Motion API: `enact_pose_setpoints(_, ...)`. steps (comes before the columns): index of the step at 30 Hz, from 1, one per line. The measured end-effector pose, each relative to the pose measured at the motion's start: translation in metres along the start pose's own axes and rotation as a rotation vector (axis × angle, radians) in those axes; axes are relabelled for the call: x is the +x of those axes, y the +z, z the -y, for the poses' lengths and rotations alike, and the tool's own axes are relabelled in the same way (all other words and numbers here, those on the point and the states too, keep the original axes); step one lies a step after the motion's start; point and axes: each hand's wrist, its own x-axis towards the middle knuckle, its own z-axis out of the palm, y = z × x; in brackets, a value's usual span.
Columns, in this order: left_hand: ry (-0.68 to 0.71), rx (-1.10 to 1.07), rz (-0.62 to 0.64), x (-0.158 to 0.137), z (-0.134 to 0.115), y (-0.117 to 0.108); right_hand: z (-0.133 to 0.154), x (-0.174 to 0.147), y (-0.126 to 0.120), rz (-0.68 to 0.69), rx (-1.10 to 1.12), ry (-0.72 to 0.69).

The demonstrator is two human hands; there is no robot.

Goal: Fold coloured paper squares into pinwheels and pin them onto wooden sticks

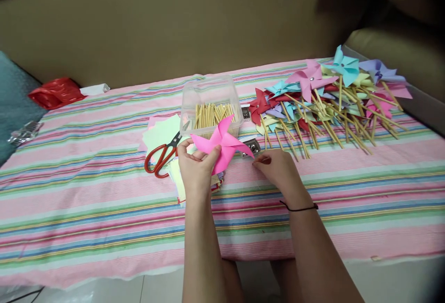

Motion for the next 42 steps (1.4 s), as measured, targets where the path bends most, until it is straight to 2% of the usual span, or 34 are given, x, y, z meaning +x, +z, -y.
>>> enact_pose_setpoints(3,0.003,0.009,0.011,0.000,0.001,0.000,0.006,-0.002,-0.009,-0.050,0.132,0.113)
enact_pose_setpoints(7,0.020,0.085,0.055,-0.001,0.003,0.000,0.014,-0.009,-0.020,-0.150,0.455,0.233)
enact_pose_setpoints(12,0.042,0.140,0.103,-0.005,0.004,0.005,0.023,-0.012,-0.022,-0.132,0.788,0.301)
enact_pose_setpoints(16,0.041,0.137,0.115,-0.006,0.005,0.005,0.027,-0.011,-0.023,-0.100,0.904,0.319)
enact_pose_setpoints(20,0.037,0.138,0.112,-0.005,0.006,0.005,0.029,-0.012,-0.024,-0.122,0.924,0.329)
enact_pose_setpoints(27,0.033,0.162,0.096,-0.003,0.008,0.003,0.026,-0.014,-0.022,-0.183,0.946,0.300)
enact_pose_setpoints(32,0.036,0.165,0.094,-0.002,0.009,0.004,0.027,-0.014,-0.022,-0.139,0.972,0.251)
enact_pose_setpoints(39,0.065,0.186,0.158,-0.008,0.007,0.008,0.038,-0.018,-0.024,-0.074,0.924,-0.053)
enact_pose_setpoints(42,0.098,0.204,0.195,-0.010,0.007,0.011,0.041,-0.018,-0.019,-0.049,0.860,-0.098)
